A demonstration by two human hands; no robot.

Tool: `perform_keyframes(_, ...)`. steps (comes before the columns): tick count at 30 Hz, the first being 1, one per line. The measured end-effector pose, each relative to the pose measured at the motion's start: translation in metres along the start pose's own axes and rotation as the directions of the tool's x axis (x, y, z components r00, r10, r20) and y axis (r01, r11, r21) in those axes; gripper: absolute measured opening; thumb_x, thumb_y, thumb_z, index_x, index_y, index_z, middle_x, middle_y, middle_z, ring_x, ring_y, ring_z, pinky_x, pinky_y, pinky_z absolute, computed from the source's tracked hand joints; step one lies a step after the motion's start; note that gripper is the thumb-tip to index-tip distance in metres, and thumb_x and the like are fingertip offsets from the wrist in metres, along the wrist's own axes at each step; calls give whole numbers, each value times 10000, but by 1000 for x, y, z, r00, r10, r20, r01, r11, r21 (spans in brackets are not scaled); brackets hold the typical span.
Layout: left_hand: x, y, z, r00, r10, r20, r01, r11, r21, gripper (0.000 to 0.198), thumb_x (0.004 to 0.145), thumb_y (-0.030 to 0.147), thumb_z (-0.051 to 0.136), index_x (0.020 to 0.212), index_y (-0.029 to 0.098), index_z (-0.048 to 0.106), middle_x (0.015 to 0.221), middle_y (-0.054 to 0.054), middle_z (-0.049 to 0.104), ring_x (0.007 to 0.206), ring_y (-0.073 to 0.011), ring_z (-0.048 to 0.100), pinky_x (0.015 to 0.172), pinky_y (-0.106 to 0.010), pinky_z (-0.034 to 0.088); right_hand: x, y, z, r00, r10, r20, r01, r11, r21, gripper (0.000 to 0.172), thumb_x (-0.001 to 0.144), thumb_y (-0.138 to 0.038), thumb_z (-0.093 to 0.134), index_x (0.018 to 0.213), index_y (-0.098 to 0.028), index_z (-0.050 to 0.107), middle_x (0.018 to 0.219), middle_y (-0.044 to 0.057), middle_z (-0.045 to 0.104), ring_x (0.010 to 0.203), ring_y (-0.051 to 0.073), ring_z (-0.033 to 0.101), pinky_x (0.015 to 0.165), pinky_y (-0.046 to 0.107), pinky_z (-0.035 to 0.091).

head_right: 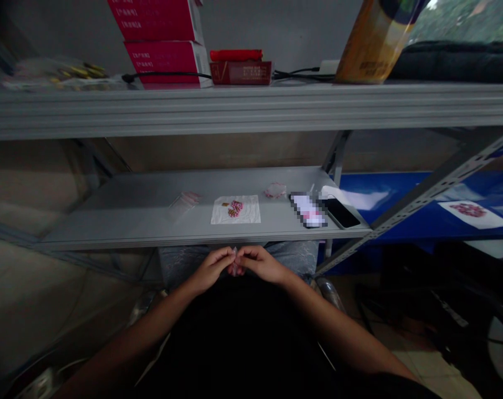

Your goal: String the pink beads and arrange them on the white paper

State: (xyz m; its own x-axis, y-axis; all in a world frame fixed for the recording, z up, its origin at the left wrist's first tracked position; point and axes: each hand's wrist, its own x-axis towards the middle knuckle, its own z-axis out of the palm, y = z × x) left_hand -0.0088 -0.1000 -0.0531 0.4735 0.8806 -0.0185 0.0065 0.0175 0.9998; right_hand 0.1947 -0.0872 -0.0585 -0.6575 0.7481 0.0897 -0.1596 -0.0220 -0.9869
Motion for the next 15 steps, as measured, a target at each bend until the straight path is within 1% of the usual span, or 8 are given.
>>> perform_keyframes(4, -3, 2, 0, 997, -4, 72, 7, 999, -36, 284, 964, 439, 604, 841, 184, 627, 778, -13, 659, 712, -150, 590, 712, -283, 460, 1, 3, 1, 1000, 1, -4, -1, 998, 63, 244, 960, -387, 706, 846, -172, 721, 799, 31, 727, 745, 155, 661, 763, 300, 512)
perform_keyframes(11, -4, 2, -2, 993, 1, 118, -1, 1000, 0, 296, 985, 440, 571, 817, 198, 597, 758, -9, 632, 718, -154, 582, 747, -303, 454, 1, 9, 8, 999, -2, -41, 8, 991, 136, 175, 924, -279, 699, 780, -180, 693, 731, 4, 699, 706, 142, 653, 723, 274, 499)
perform_keyframes(15, -4, 2, -1, 995, -10, 104, 16, 999, -52, 219, 948, 352, 571, 800, 193, 602, 747, -10, 631, 708, -150, 579, 733, -297, 443, 1, 9, 10, 998, 6, -68, 4, 989, 151, 166, 918, -252, 666, 770, -182, 691, 734, 7, 701, 696, 141, 644, 715, 274, 494)
